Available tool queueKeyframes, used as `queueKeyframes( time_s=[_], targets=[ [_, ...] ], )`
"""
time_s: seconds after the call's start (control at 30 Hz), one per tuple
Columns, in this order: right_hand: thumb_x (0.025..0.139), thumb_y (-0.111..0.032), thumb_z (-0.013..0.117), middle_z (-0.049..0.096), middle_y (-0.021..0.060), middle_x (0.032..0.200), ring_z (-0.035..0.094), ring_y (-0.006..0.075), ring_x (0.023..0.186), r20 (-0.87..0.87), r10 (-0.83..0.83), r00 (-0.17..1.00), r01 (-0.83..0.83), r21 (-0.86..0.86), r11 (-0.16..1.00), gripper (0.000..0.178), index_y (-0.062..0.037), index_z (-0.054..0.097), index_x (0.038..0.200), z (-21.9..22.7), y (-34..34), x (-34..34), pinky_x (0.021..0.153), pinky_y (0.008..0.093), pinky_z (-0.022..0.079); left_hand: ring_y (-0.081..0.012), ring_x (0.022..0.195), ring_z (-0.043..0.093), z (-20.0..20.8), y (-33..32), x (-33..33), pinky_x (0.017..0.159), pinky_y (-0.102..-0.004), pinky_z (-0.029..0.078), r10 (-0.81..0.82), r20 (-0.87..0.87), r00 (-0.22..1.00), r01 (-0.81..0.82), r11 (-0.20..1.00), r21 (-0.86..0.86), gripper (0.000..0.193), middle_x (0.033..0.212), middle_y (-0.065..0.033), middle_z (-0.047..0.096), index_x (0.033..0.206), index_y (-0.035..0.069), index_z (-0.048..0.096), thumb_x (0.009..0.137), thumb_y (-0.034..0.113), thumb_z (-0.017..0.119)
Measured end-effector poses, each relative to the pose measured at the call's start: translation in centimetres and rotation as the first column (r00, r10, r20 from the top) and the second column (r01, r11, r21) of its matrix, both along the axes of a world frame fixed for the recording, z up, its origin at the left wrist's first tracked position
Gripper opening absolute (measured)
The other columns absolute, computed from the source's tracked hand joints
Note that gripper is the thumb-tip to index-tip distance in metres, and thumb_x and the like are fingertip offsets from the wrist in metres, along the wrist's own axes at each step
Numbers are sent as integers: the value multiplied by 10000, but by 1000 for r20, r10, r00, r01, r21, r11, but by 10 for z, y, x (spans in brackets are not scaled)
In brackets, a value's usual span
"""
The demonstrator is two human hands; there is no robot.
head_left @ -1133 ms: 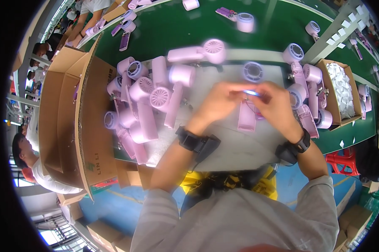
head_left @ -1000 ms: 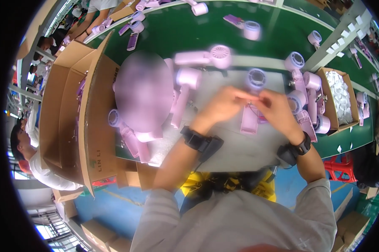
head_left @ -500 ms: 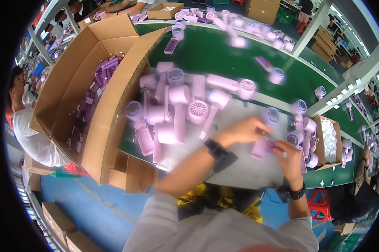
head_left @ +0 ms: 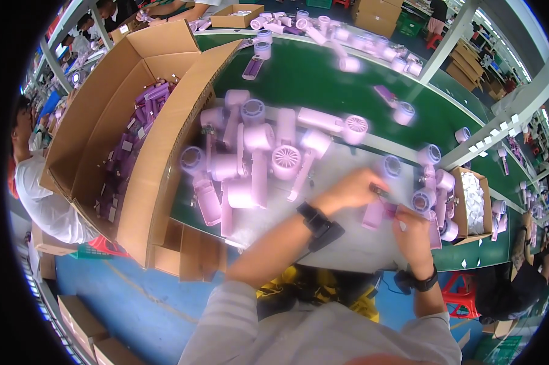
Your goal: The person picks up a battery from a box, connects it to a circuit board, and presses both components into a pink fan housing. They then place the assembled unit onto a conveyor belt and repeat the process with a new fan.
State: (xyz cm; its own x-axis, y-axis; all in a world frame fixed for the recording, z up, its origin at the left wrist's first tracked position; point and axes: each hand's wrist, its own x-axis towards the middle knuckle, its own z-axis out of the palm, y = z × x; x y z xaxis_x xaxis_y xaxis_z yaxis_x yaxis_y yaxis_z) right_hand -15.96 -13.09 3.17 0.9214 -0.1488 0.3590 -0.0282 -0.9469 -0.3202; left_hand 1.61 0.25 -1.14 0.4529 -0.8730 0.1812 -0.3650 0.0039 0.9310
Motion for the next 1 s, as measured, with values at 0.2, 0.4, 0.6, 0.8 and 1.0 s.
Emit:
queueKeyframes(
  time_s=[0.2, 0.4, 0.6, 0.8, 1.0],
  targets=[
    [720, 32, 674, 685, 231, 1005, 674, 391, 799, -35, -41, 999, 41, 5, 999, 69, 70, 638, 765, -5, -4, 0, 706, 400, 559, -232, 813, 667, 1, 0, 0, 781, -336, 538, -4, 6, 1000, 4, 1000, 0, 373, 991, -129, 713, 1076, 99, 727, 715, 45, 650],
    [760, -1, 701, 705, 191, 1002, 697, 342, 837, -10, -12, 1000, 13, 182, 983, 102, 57, 688, 843, 1, -13, 0, 731, 362, 561, -215, 815, 661, -5, -1, 5, 794, -326, 531, -28, -29, 999, 28, 1000, 6, 385, 992, -126, 714, 1095, 99, 721, 722, 45, 644],
    [789, -24, 714, 710, 178, 1010, 702, 327, 868, 29, -48, 998, 42, 180, 983, 126, 42, 711, 895, -6, -14, -7, 771, 349, 554, -192, 797, 645, -6, -2, 6, 783, -315, 520, -72, -62, 996, 71, 997, -13, 402, 986, -112, 714, 1117, 98, 713, 724, 47, 643],
    [785, -11, 708, 705, 189, 1016, 698, 344, 865, 42, -6, 999, 0, 161, 987, 106, 44, 706, 877, -9, -17, -8, 777, 357, 553, -185, 795, 638, -3, -1, 5, 768, -310, 517, -53, -71, 996, 54, 998, 12, 405, 965, -102, 711, 1111, 101, 717, 715, 44, 654],
    [771, 26, 670, 661, 205, 1027, 658, 379, 882, -33, 44, 998, -41, 87, 995, 126, 49, 620, 885, -2, -13, -4, 763, 391, 534, -175, 795, 633, -5, -4, 3, 758, -307, 515, -16, -89, 996, 17, 1000, 10, 400, 952, -97, 709, 1091, 100, 724, 701, 36, 667]
  ],
)
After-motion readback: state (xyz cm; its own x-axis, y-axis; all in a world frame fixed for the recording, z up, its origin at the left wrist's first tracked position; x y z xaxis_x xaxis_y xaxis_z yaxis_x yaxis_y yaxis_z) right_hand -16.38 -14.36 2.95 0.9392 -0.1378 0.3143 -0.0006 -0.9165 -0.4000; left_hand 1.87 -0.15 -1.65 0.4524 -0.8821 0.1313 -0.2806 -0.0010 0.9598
